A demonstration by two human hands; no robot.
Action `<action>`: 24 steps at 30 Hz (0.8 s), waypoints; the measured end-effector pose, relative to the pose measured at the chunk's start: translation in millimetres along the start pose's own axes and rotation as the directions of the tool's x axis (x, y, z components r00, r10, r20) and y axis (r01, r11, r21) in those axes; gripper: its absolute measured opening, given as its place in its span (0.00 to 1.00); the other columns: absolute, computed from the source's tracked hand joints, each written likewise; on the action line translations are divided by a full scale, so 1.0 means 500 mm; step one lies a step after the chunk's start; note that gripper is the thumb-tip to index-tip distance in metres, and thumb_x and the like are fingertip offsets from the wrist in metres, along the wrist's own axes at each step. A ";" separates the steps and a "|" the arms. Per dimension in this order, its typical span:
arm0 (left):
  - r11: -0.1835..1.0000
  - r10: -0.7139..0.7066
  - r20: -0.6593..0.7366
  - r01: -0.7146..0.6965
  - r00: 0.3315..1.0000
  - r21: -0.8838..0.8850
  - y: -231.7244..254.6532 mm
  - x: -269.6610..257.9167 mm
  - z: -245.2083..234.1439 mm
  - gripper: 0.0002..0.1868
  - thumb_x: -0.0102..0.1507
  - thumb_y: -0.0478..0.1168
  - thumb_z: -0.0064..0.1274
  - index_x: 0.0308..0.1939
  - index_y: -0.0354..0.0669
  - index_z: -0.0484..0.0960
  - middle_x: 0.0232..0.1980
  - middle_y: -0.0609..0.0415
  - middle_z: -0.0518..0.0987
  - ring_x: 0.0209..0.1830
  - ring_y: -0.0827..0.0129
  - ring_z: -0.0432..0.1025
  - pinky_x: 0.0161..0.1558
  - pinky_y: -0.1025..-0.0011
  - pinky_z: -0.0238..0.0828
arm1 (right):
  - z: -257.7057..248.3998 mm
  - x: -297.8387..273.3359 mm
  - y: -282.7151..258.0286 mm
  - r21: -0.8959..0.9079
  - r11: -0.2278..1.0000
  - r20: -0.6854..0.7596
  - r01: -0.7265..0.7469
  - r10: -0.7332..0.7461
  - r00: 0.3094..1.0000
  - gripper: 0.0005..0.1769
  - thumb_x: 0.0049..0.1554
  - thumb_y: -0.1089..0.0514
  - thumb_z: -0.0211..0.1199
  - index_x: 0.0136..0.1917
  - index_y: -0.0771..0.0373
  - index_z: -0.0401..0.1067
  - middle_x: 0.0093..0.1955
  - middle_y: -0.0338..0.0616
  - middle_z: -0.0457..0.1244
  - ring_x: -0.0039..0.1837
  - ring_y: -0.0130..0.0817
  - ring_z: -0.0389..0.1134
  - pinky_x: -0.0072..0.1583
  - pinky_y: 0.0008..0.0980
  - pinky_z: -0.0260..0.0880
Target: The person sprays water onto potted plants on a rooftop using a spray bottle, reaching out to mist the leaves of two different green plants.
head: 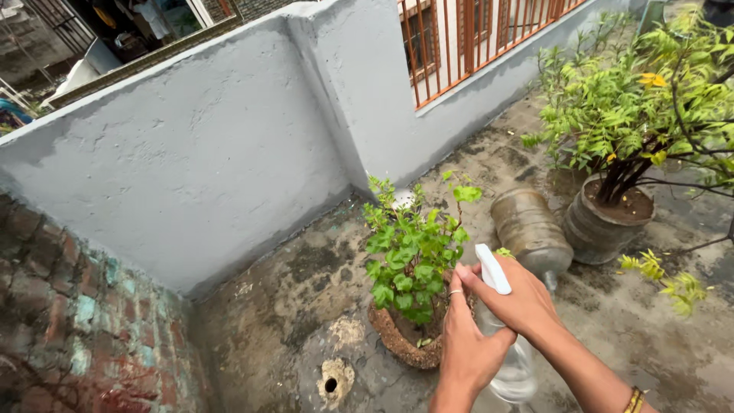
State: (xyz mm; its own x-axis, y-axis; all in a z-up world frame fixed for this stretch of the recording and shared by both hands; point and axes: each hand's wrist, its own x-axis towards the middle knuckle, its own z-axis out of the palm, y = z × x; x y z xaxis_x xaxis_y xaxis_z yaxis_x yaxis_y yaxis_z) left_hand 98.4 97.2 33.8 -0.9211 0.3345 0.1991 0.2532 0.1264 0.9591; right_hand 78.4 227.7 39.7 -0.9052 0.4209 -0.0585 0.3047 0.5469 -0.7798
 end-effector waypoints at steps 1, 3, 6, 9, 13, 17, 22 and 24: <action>1.000 -0.003 -0.002 0.003 1.000 0.002 -0.002 -0.005 0.008 0.50 0.51 0.39 0.65 0.74 0.38 0.57 0.69 0.42 0.73 0.70 0.55 0.68 0.67 0.63 0.61 | 0.006 -0.004 0.000 0.001 1.000 0.004 0.000 0.000 1.000 0.32 0.49 0.28 0.62 0.51 0.55 0.79 0.50 0.48 0.71 0.54 0.45 0.73 0.56 0.42 0.70; 0.990 0.111 -0.078 -0.104 0.991 0.097 -0.011 -0.003 0.015 0.41 0.55 0.40 0.64 0.71 0.38 0.68 0.65 0.38 0.77 0.66 0.49 0.72 0.65 0.58 0.65 | 0.022 -0.005 -0.012 0.070 0.988 0.018 0.135 -0.136 0.990 0.39 0.46 0.28 0.66 0.61 0.55 0.71 0.54 0.52 0.66 0.56 0.43 0.69 0.58 0.40 0.69; 0.961 -0.203 -0.262 0.243 0.944 0.132 -0.029 -0.005 0.017 0.26 0.59 0.46 0.59 0.61 0.47 0.79 0.53 0.45 0.85 0.56 0.55 0.80 0.58 0.59 0.73 | 0.051 -0.019 -0.027 0.003 0.987 0.200 0.161 -0.158 0.967 0.44 0.41 0.29 0.73 0.58 0.61 0.71 0.60 0.52 0.60 0.61 0.40 0.66 0.62 0.37 0.69; 0.860 -0.359 -0.322 0.444 0.876 0.250 -0.048 -0.006 -0.011 0.24 0.64 0.51 0.54 0.62 0.49 0.75 0.48 0.44 0.85 0.52 0.48 0.78 0.51 0.52 0.71 | 0.059 -0.034 -0.028 0.245 0.951 0.317 0.190 -0.264 0.911 0.58 0.42 0.29 0.73 0.74 0.59 0.56 0.68 0.50 0.56 0.65 0.38 0.60 0.63 0.38 0.62; 0.922 0.037 -0.430 0.136 0.902 0.363 -0.073 -0.014 -0.044 0.26 0.60 0.50 0.61 0.58 0.41 0.76 0.51 0.41 0.82 0.49 0.43 0.77 0.46 0.52 0.72 | 0.083 -0.006 -0.006 0.213 0.974 0.511 -0.072 -0.048 0.858 0.42 0.49 0.30 0.64 0.70 0.53 0.68 0.65 0.46 0.63 0.65 0.41 0.63 0.65 0.39 0.64; 0.802 -0.312 -0.417 0.472 0.854 0.365 -0.062 -0.006 -0.087 0.30 0.59 0.57 0.59 0.59 0.46 0.75 0.46 0.47 0.83 0.47 0.51 0.79 0.48 0.53 0.72 | 0.113 0.068 0.023 -0.005 0.982 0.244 0.187 -0.180 0.953 0.36 0.58 0.31 0.56 0.65 0.60 0.73 0.64 0.51 0.63 0.68 0.44 0.63 0.68 0.40 0.64; 0.754 -0.367 -0.409 0.524 0.836 0.395 -0.018 -0.027 -0.142 0.26 0.59 0.61 0.55 0.50 0.48 0.79 0.40 0.48 0.85 0.43 0.54 0.80 0.46 0.54 0.73 | 0.106 0.135 -0.008 -0.402 0.804 0.084 0.437 -0.443 0.893 0.32 0.54 0.35 0.63 0.62 0.58 0.74 0.68 0.53 0.60 0.73 0.51 0.55 0.70 0.50 0.56; 0.731 -0.352 -0.438 0.535 0.827 0.424 -0.006 -0.028 -0.156 0.27 0.60 0.66 0.53 0.44 0.47 0.81 0.38 0.49 0.86 0.41 0.50 0.80 0.44 0.52 0.73 | 0.104 0.150 -0.039 -0.514 0.738 0.165 0.437 -0.415 0.895 0.32 0.53 0.34 0.65 0.63 0.54 0.74 0.67 0.54 0.59 0.76 0.53 0.52 0.72 0.51 0.54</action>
State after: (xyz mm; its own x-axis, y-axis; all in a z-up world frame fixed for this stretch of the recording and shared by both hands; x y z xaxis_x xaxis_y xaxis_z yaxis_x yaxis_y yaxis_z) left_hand 87.3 19.3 43.9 -0.9806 -0.1771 -0.0844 -0.1826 0.6669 0.7224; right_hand -10.7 210.8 18.2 -0.9853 0.0299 0.1685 -0.0190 0.9595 -0.2810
